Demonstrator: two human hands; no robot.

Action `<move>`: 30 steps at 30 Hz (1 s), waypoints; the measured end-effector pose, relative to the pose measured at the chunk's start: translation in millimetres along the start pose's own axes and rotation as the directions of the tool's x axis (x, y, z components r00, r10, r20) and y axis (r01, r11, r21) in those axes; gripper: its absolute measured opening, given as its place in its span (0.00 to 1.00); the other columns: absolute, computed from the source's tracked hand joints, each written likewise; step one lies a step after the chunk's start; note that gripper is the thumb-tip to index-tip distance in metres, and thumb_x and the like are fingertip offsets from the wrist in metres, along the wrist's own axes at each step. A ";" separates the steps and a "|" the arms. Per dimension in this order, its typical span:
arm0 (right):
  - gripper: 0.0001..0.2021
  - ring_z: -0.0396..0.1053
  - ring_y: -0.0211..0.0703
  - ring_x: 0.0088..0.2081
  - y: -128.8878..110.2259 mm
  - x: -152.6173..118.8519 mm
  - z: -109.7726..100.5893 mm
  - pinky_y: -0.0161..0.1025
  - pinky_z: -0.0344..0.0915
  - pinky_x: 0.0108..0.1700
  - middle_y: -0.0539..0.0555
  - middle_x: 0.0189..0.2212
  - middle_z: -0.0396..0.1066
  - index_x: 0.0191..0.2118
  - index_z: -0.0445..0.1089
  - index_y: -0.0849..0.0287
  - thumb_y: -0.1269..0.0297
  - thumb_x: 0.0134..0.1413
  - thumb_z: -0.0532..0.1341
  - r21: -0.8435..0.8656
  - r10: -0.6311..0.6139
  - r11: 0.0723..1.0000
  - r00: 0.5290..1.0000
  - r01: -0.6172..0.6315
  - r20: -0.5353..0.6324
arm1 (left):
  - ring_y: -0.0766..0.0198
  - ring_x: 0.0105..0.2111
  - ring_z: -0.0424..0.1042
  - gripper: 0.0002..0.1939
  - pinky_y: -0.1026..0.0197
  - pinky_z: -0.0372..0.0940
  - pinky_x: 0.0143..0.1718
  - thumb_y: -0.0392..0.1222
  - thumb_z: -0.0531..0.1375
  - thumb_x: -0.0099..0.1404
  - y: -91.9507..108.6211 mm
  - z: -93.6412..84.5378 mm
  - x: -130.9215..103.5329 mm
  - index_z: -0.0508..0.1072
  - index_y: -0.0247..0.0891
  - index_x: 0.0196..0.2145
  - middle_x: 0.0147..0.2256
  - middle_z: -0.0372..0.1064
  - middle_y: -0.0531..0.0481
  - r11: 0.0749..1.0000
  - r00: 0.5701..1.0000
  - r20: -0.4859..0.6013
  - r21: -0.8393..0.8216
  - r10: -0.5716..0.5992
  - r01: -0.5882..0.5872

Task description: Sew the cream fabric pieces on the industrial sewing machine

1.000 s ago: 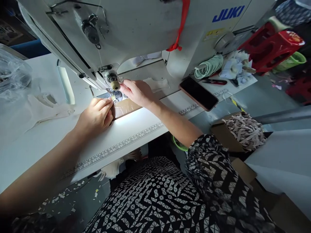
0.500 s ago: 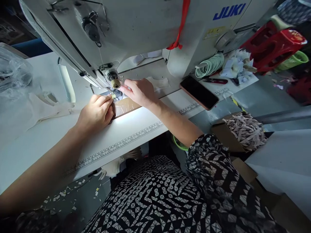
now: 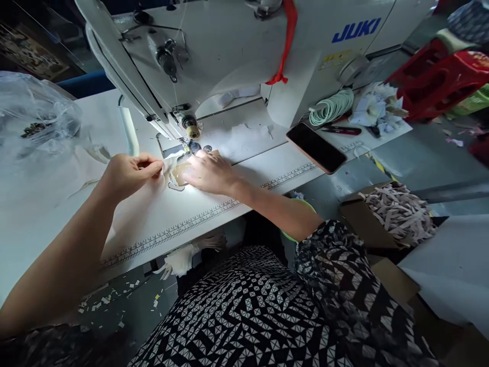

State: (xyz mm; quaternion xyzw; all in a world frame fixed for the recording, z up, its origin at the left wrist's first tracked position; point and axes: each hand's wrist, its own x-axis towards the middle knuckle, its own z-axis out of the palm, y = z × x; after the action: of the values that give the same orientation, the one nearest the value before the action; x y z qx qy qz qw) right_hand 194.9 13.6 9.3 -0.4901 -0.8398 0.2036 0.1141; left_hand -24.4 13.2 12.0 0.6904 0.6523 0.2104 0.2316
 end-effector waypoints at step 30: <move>0.14 0.69 0.45 0.39 -1.1 -3.8 10.0 0.40 0.62 0.38 0.60 0.45 0.74 0.51 0.75 0.62 0.67 0.69 0.53 -0.089 -0.194 0.979 0.971 0.182 -0.142 | 0.43 0.52 0.71 0.18 0.46 0.67 0.48 0.37 0.52 0.67 -64.2 -38.4 -31.9 0.78 0.38 0.48 0.50 0.75 0.37 0.791 0.977 -0.162 0.612 0.138 -0.011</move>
State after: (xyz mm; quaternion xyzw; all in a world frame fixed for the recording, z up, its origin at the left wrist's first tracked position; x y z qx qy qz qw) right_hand 191.9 7.5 0.9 -0.4262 -0.8786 0.1225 0.1770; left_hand -100.7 -14.1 5.1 0.7289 0.6771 0.0667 -0.0769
